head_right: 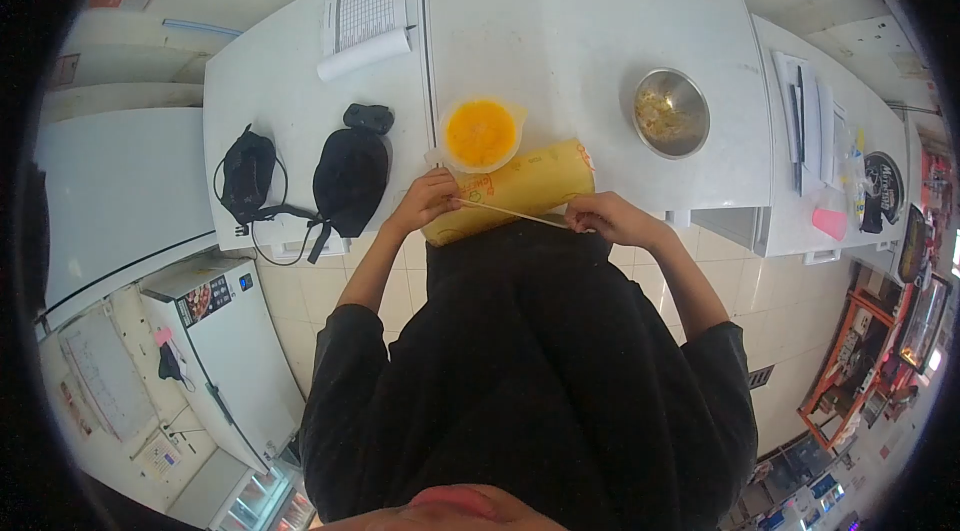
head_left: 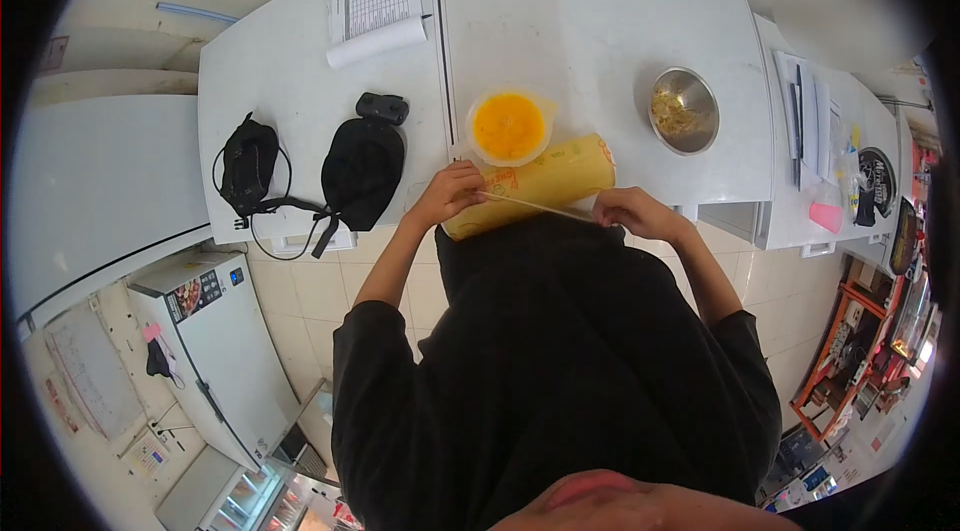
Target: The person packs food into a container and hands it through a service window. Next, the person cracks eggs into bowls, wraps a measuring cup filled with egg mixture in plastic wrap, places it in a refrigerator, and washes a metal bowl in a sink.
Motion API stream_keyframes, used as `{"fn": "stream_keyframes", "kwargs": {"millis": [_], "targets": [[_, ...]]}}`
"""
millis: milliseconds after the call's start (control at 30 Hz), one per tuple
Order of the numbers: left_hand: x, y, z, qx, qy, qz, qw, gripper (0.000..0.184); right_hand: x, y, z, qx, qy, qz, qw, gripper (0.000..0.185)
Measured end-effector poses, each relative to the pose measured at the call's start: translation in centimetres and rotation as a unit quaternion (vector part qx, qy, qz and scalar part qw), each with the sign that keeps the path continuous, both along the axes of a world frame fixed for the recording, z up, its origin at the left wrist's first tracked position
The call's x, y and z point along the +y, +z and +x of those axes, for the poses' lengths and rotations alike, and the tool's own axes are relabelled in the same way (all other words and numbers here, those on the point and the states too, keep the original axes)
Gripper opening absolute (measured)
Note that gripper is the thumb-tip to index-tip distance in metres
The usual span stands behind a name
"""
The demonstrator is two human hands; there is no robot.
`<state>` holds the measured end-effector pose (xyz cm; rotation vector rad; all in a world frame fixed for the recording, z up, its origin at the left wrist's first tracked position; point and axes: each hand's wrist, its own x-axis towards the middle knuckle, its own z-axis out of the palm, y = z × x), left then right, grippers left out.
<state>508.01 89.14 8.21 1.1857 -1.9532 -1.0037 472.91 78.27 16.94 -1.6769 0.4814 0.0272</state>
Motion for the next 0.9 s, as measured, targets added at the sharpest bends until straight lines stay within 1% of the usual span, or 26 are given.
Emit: {"fn": "stream_keyframes", "kwargs": {"millis": [33,100,133,200,233,300,433,500,533,600,633,667,733,767,833,867,900], "targets": [[0.2,-0.5,0.3,-0.001,-0.003,0.001,1.000,0.020,-0.2,0.0,0.3,-0.001,-0.003,0.001,1.000,0.016],[1.0,-1.0,0.4,-0.022,0.023,-0.001,1.000,0.016,-0.6,0.5,1.1,0.010,0.048,0.042,0.998,0.013],[1.5,-1.2,0.3,-0.022,0.022,0.000,1.000,0.016,-0.7,0.0,1.3,0.010,0.048,0.043,0.998,0.013],[2.3,-1.0,-0.2,-0.079,0.044,-0.098,0.991,0.015,-1.2,-1.0,1.7,0.008,0.078,0.100,0.992,0.013],[2.8,-0.8,-0.4,-0.081,0.047,-0.098,0.991,0.015,-1.7,-0.9,1.6,0.006,0.081,0.099,0.992,0.013],[3.7,0.6,-1.0,-0.215,-0.025,-0.057,0.975,0.018,-2.9,0.2,1.4,0.025,0.080,0.081,0.993,0.012],[7.2,2.9,-3.6,-0.182,-0.039,-0.056,0.981,0.024,-3.9,1.9,0.3,0.015,0.097,0.085,0.992,0.011],[8.9,5.0,-4.4,-0.045,-0.007,0.077,0.996,0.028,-3.8,3.5,0.4,0.018,0.125,0.092,0.988,0.011],[9.1,6.2,-4.7,-0.047,-0.005,0.078,0.996,0.028,-4.0,4.5,0.4,0.016,0.126,0.093,0.988,0.011],[8.4,9.8,-5.0,0.008,0.006,0.228,0.974,0.029,-4.4,6.8,0.2,0.047,0.154,0.107,0.981,0.012],[8.1,10.9,-4.9,0.007,0.005,0.229,0.973,0.029,-4.5,7.5,0.4,0.018,0.158,0.101,0.982,0.013],[7.8,11.9,-4.7,0.016,0.001,0.223,0.975,0.029,-4.6,8.5,0.6,0.018,0.157,0.101,0.982,0.013],[6.8,14.5,-4.2,0.024,-0.002,0.216,0.976,0.030,-5.2,10.7,1.1,-0.009,0.157,0.050,0.986,0.014],[6.1,16.2,-4.0,0.020,0.014,0.211,0.977,0.027,-5.6,12.0,1.4,-0.010,0.159,0.050,0.986,0.014],[4.6,19.5,-3.3,0.014,0.030,0.208,0.978,0.025,-6.3,14.4,2.2,-0.037,0.119,-0.024,0.992,0.012],[3.5,21.0,-2.9,-0.016,0.021,0.203,0.979,0.018,-6.8,15.2,2.9,-0.038,0.120,-0.024,0.992,0.012],[2.4,21.7,-2.4,-0.048,0.012,0.197,0.979,0.011,-7.6,15.8,3.7,-0.043,0.115,-0.089,0.988,0.011]]}}
